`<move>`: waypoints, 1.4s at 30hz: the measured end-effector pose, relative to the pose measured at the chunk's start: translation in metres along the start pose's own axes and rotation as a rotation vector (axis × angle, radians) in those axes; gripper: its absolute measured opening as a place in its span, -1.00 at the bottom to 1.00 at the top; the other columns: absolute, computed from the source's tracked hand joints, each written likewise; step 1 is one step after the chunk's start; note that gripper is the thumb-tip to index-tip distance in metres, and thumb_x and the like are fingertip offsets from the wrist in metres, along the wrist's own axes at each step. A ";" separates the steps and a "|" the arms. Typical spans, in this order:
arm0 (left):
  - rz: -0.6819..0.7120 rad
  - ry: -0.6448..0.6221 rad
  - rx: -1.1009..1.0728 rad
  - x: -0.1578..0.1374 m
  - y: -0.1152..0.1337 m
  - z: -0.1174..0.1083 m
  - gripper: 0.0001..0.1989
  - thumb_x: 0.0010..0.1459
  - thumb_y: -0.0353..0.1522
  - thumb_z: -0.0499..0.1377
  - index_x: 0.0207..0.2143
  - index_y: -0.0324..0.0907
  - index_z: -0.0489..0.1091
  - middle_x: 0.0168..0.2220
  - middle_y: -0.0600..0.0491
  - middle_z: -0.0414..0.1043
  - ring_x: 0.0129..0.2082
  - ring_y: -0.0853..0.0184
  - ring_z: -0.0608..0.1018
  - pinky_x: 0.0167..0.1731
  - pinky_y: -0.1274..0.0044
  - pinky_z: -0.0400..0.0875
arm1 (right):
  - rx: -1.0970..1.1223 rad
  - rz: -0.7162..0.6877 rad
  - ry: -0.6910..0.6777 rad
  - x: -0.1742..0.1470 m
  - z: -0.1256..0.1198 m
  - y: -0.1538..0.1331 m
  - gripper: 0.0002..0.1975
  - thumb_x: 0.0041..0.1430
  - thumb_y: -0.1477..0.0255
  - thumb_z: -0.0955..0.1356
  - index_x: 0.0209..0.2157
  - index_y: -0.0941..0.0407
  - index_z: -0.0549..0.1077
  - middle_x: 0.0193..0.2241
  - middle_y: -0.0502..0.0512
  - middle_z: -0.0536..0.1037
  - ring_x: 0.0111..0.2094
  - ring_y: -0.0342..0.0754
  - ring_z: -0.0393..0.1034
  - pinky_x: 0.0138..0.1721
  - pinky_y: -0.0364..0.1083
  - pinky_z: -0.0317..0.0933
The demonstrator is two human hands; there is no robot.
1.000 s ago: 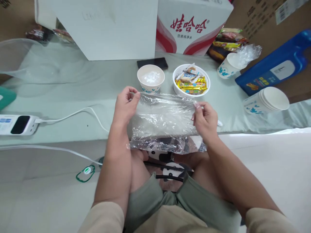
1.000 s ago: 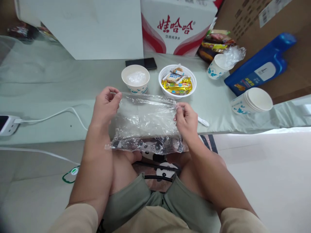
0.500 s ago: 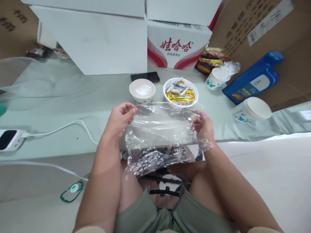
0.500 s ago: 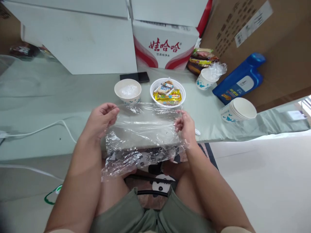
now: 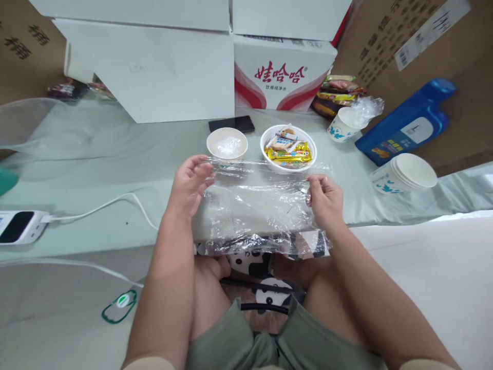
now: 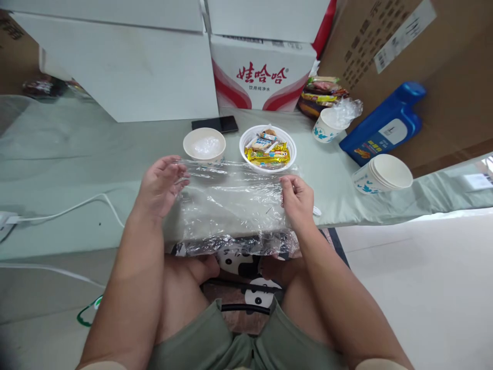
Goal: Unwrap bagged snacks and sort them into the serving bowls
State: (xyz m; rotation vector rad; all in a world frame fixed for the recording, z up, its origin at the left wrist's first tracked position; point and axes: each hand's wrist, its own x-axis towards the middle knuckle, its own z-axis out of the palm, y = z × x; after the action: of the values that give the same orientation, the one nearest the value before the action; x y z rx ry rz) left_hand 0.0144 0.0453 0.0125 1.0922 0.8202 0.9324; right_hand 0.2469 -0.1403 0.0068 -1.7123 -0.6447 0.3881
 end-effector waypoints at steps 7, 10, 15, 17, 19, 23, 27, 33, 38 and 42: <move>-0.218 -0.334 0.300 -0.004 -0.012 -0.002 -0.60 -0.11 -0.12 0.46 -0.33 -0.20 0.51 -0.32 -0.02 0.61 -0.34 0.30 0.63 -0.32 0.50 0.50 | 0.334 0.057 -0.122 0.007 -0.009 0.015 -0.49 -0.18 0.12 0.60 -0.19 -0.04 0.49 -0.36 -0.07 0.57 -0.39 -0.13 0.48 -0.32 -0.10 0.39; -0.143 -0.257 0.283 -0.003 -0.013 0.000 -0.59 -0.05 -0.11 0.42 -0.25 -0.18 0.48 -0.28 0.00 0.62 -0.31 0.31 0.65 -0.28 0.50 0.52 | 0.199 0.136 -0.302 0.004 -0.009 0.018 -0.57 -0.20 0.17 0.61 -0.31 0.03 0.51 -0.27 0.02 0.62 -0.20 -0.04 0.54 -0.13 -0.04 0.44; -0.165 -0.235 0.364 -0.003 -0.010 0.004 -0.62 -0.01 -0.16 0.40 -0.23 -0.17 0.44 -0.48 0.08 0.57 -0.50 0.37 0.61 -0.48 0.59 0.45 | 0.096 0.163 -0.207 0.004 -0.009 0.011 -0.63 0.00 0.10 0.51 -0.37 0.03 0.39 -0.44 -0.04 0.59 -0.52 -0.14 0.46 -0.48 -0.13 0.37; -0.218 -0.223 0.365 -0.003 -0.008 0.005 -0.63 0.04 -0.18 0.37 -0.17 -0.18 0.43 -0.60 0.14 0.49 -0.65 0.41 0.52 -0.62 0.62 0.35 | 0.049 0.160 -0.205 0.007 -0.011 0.009 -0.63 0.03 0.07 0.49 -0.34 0.02 0.37 -0.65 -0.15 0.43 -0.71 -0.20 0.24 -0.67 -0.18 0.13; -0.246 -0.223 0.317 -0.002 -0.005 0.005 -0.66 0.07 -0.22 0.33 -0.13 -0.17 0.43 -0.66 0.17 0.44 -0.72 0.43 0.46 -0.68 0.64 0.29 | 0.069 0.131 -0.208 0.008 -0.014 0.009 -0.63 0.01 0.09 0.50 -0.33 0.02 0.37 -0.74 -0.22 0.26 -0.76 -0.22 0.07 -0.72 -0.19 -0.02; -0.250 -0.129 0.121 0.001 0.001 0.006 -0.83 0.07 -0.36 0.25 -0.23 -0.14 0.45 -0.66 0.18 0.44 -0.71 0.44 0.48 -0.72 0.68 0.25 | 0.303 0.050 -0.169 0.006 -0.017 0.011 -0.63 -0.17 0.27 0.57 -0.33 0.02 0.44 -0.57 -0.15 0.35 -0.59 -0.22 0.19 -0.55 -0.17 0.16; -0.282 -0.115 0.012 0.003 0.002 0.008 -0.96 0.02 -0.45 0.24 -0.43 -0.16 0.43 -0.60 0.13 0.50 -0.64 0.43 0.54 -0.71 0.69 0.28 | 0.391 -0.026 -0.124 0.003 -0.023 0.011 -0.68 -0.23 0.38 0.58 -0.59 0.09 0.37 -0.33 -0.03 0.42 -0.48 -0.24 0.22 -0.45 -0.15 0.18; -0.356 -0.267 -0.024 0.006 -0.006 0.008 -0.92 -0.09 -0.47 0.32 -0.53 -0.21 0.46 -0.53 0.06 0.56 -0.56 0.39 0.60 -0.60 0.66 0.43 | 0.690 0.129 -0.166 0.009 -0.037 0.008 -0.55 -0.28 0.49 0.58 -0.71 0.14 0.21 -0.20 -0.05 0.46 -0.47 -0.24 0.24 -0.50 -0.15 0.22; -0.309 -0.354 -0.059 0.009 -0.008 0.005 -0.97 -0.19 -0.48 0.30 -0.59 -0.24 0.49 -0.48 -0.01 0.61 -0.50 0.35 0.63 -0.49 0.60 0.50 | 0.837 0.169 -0.258 0.018 -0.048 0.016 -0.68 -0.13 0.48 0.53 -0.67 0.07 0.31 -0.24 -0.13 0.54 -0.49 -0.23 0.28 -0.44 -0.13 0.32; -0.295 -0.390 -0.078 0.012 -0.007 0.003 -0.72 -0.02 -0.20 0.26 -0.56 -0.26 0.51 -0.41 -0.10 0.60 -0.38 0.24 0.65 -0.38 0.50 0.57 | 0.774 0.183 -0.187 0.022 -0.058 0.025 -0.85 -0.24 0.52 0.48 -0.61 0.00 0.47 -0.24 -0.11 0.58 -0.47 -0.20 0.34 -0.41 -0.12 0.40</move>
State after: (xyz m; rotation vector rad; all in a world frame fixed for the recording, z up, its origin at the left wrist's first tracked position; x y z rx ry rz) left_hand 0.0230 0.0537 0.0057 1.0098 0.5951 0.4783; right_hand 0.3029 -0.1757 -0.0017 -0.9982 -0.3889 0.8149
